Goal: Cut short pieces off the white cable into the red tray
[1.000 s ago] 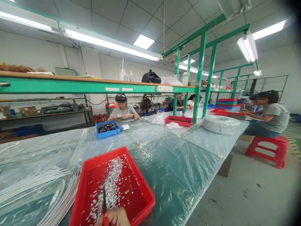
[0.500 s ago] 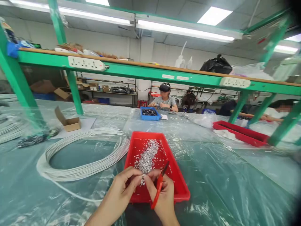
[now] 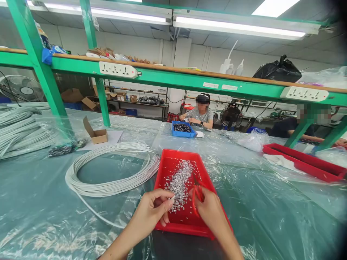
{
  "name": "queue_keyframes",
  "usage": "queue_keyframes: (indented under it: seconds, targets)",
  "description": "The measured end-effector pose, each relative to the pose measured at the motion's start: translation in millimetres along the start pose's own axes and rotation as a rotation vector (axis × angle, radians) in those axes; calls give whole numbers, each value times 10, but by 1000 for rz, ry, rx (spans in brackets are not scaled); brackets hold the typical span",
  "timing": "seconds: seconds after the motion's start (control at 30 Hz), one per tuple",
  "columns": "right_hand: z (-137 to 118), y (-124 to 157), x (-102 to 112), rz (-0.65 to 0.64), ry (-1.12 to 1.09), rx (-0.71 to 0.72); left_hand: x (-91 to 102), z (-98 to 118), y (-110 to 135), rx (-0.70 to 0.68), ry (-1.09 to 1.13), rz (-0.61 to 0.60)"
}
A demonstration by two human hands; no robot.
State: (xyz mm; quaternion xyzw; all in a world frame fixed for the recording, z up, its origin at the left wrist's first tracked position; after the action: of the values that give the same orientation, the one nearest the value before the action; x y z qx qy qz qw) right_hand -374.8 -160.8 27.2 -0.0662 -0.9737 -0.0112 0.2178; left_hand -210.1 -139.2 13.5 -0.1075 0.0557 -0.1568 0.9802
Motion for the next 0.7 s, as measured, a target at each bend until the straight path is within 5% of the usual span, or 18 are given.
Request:
queue_keyframes:
  seconds: [0.13, 0.3, 0.37, 0.47, 0.7]
  targets:
    - [75, -79, -42, -208, -51, 33, 41, -1, 17, 25, 84, -22]
    - [238, 289, -56, -304, -308, -16, 56, 38, 46, 28, 127, -21]
    - [250, 503, -146, -422, -185, -102, 45, 66, 54, 7, 105, -32]
    - [182, 772, -286, -602, 308, -116, 11, 126, 61, -37, 37, -64]
    - [-106, 815, -278, -544, 451, 191, -38, 273, 82, -97, -118, -96]
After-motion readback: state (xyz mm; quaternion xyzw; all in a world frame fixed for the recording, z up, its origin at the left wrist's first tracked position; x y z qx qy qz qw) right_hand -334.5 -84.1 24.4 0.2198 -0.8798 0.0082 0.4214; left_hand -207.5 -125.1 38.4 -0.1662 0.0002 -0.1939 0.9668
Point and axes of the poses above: each hand's wrist, its own y-axis away from the middle knuckle, its own x-axis out of the back of the hand, z = x × y, the point moved 9 cm from there along -y, towards the middle knuckle, and after that the axes turned 11 degrees about -x, right-handed, at the moved point
